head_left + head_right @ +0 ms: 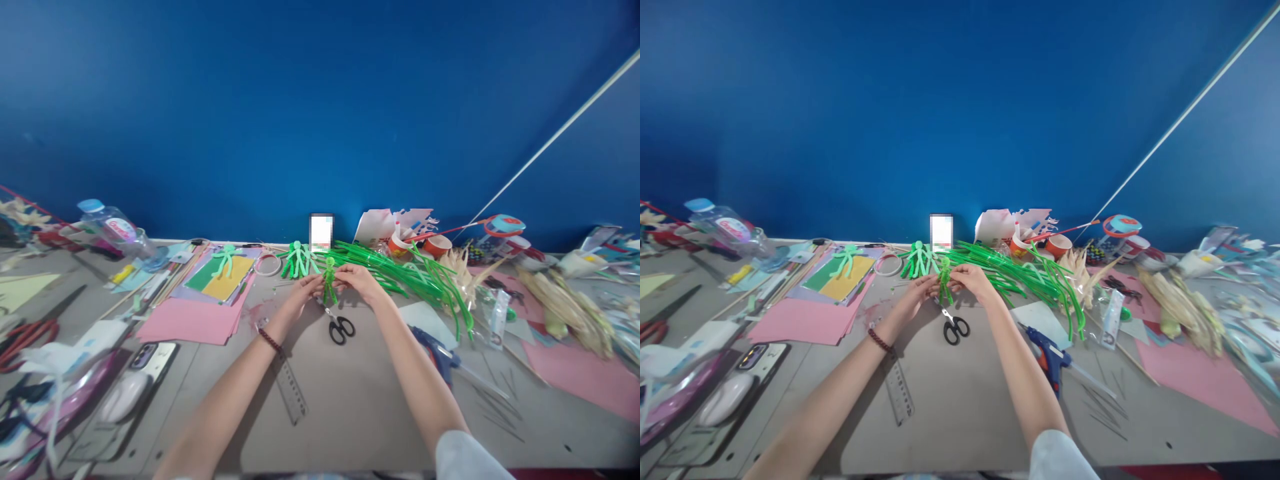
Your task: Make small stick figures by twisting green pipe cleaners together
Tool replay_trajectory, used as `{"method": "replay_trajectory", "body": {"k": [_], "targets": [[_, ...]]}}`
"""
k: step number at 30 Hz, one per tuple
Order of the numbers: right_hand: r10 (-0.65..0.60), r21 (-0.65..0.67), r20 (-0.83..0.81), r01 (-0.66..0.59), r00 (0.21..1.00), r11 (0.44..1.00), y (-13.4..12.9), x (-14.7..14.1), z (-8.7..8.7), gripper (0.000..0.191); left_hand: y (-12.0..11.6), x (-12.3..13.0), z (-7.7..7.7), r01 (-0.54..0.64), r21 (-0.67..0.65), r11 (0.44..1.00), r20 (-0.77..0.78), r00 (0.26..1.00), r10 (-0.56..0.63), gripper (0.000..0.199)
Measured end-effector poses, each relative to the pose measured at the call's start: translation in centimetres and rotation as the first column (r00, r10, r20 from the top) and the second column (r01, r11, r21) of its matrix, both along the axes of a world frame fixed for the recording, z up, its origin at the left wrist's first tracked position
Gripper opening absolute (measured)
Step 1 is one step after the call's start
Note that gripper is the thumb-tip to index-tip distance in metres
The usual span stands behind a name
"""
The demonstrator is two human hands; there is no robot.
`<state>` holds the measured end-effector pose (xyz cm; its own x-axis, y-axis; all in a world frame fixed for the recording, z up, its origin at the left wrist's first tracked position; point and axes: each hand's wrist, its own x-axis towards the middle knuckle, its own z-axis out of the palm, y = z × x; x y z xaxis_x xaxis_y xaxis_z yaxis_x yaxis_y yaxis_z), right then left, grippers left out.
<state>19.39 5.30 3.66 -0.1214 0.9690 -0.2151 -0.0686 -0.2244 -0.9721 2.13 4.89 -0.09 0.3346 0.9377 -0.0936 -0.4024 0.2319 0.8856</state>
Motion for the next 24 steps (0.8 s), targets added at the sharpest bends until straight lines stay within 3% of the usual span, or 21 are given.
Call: {"method": "replay_trajectory", "body": {"k": [7, 14, 21, 24], "targets": [[0.067, 0.04, 0.004, -0.067, 0.998, 0.997, -0.6, -0.4, 0.8, 0.017, 0.2, 0.0, -0.8, -0.035, 0.022, 0.999, 0.024, 0.999, 0.034, 0.042], [0.063, 0.124, -0.024, -0.06, 0.998, 0.99, -0.5, 0.0, 0.9, 0.034, 0.1, -0.4, -0.5, 0.095, 0.026, 0.995, 0.068, 0.993, -0.097, 0.047], [0.025, 0.253, 0.026, -0.03, 0.999, 0.967, -0.5, 0.0, 1.2, 0.04, 0.1, -0.4, -0.4, 0.105, 0.04, 0.994, -0.02, 0.994, -0.104, 0.049], [-0.038, 0.274, 0.045, 0.024, 0.998, 0.961, -0.3, 0.2, 1.2, 0.04, 0.0, -0.2, -0.2, 0.062, 0.121, 0.991, -0.119, 0.992, -0.047, 0.042]]}}
